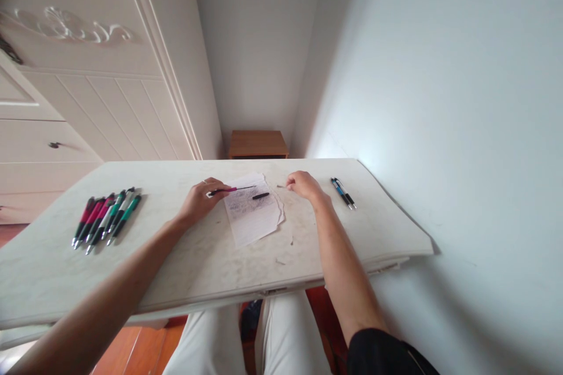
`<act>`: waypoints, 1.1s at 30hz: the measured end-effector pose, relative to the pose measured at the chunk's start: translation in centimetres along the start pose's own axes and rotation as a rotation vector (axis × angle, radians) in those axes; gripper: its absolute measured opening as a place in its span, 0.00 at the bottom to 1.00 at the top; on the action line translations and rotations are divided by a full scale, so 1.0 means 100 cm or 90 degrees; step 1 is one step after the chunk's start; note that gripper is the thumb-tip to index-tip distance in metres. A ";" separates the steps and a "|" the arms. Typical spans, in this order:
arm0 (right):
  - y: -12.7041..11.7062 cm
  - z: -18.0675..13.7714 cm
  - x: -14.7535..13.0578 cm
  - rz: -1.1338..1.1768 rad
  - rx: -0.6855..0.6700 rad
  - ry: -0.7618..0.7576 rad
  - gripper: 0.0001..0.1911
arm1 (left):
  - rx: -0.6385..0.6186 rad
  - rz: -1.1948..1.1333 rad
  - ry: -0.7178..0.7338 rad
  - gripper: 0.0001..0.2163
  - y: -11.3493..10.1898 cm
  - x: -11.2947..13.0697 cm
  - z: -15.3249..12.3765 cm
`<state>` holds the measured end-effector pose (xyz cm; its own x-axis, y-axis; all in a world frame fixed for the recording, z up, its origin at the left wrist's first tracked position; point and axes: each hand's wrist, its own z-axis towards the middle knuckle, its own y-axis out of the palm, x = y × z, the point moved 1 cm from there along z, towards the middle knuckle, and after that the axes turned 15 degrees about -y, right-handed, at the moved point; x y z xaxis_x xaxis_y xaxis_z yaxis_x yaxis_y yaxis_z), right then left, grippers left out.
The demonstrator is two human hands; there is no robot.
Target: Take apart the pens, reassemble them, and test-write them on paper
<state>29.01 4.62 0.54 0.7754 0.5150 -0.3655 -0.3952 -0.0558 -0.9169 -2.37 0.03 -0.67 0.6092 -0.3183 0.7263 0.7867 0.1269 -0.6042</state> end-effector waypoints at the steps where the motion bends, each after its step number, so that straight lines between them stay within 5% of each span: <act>1: 0.000 0.000 0.000 -0.004 -0.002 -0.002 0.05 | -0.001 0.000 -0.001 0.09 0.000 0.000 0.000; 10: -0.007 0.004 -0.020 0.003 0.136 -0.102 0.06 | 0.000 0.009 -0.009 0.09 0.000 -0.001 0.000; 16: 0.006 0.008 -0.048 0.037 0.084 -0.198 0.07 | -0.001 0.016 -0.005 0.08 0.001 -0.001 -0.001; 33: 0.017 0.008 -0.067 0.001 0.106 -0.206 0.07 | -0.009 0.013 0.017 0.09 0.002 -0.002 -0.001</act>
<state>22.74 1.78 1.56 0.5887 0.7610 -0.2724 -0.4920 0.0700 -0.8678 -2.33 0.00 -0.97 0.6223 -0.3406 0.7048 0.7722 0.1199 -0.6239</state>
